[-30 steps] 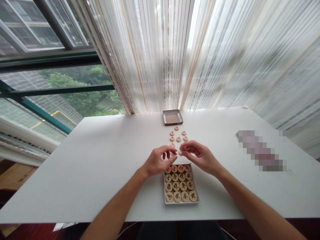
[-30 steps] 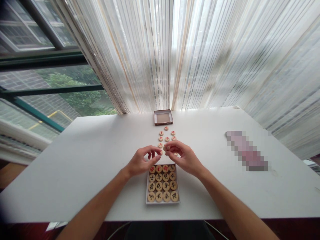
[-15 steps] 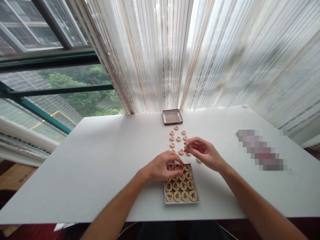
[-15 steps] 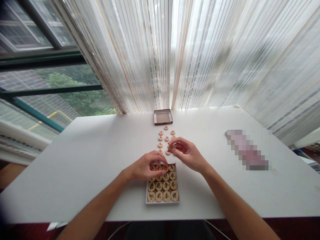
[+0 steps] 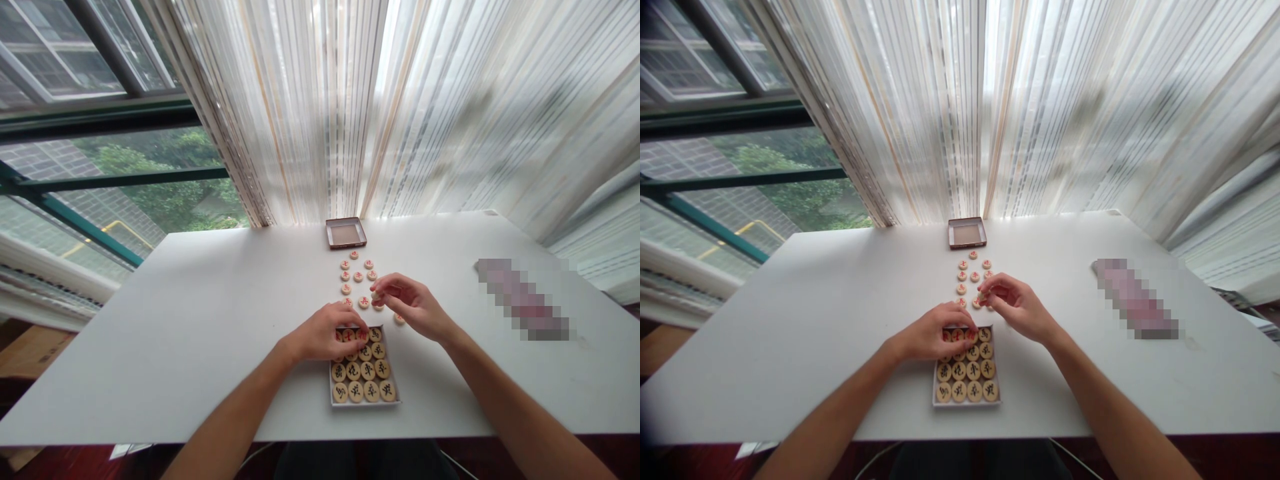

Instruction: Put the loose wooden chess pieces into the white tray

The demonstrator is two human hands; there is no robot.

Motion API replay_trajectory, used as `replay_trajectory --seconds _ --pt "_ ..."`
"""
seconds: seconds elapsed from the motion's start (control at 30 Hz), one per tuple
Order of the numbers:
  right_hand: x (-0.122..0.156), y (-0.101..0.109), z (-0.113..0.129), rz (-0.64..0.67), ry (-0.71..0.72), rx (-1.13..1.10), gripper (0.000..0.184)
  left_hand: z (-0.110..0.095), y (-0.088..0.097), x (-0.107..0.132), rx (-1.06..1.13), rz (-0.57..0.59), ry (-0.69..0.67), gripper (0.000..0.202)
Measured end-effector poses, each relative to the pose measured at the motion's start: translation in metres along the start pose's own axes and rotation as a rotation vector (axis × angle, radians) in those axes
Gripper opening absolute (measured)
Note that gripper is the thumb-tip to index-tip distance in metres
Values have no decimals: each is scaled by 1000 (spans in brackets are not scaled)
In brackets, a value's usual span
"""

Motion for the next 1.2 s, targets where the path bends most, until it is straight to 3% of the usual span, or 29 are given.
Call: replay_trajectory --seconds 0.23,0.5,0.67,0.93,1.2 --pt "0 -2 1 44 -27 -60 19 1 1 0 5 20 13 20" --pt "1 -3 6 144 -178 -39 21 5 4 1 18 75 84 32" --pt "1 -3 9 200 -252 -23 24 5 4 -1 17 79 91 27" --pt "0 0 12 237 -172 147 20 3 3 0 23 72 74 23" --pt "1 1 11 342 -189 119 12 5 2 -1 10 63 70 25"
Point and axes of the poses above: each hand's wrist, its own x-axis away from the middle knuckle, its own y-axis out of the back of the hand, z = x × y, the point moved 1 cm from there along -x, towards the middle knuckle, and after that the axes turned 11 degrees about y, right-handed, at the moved point
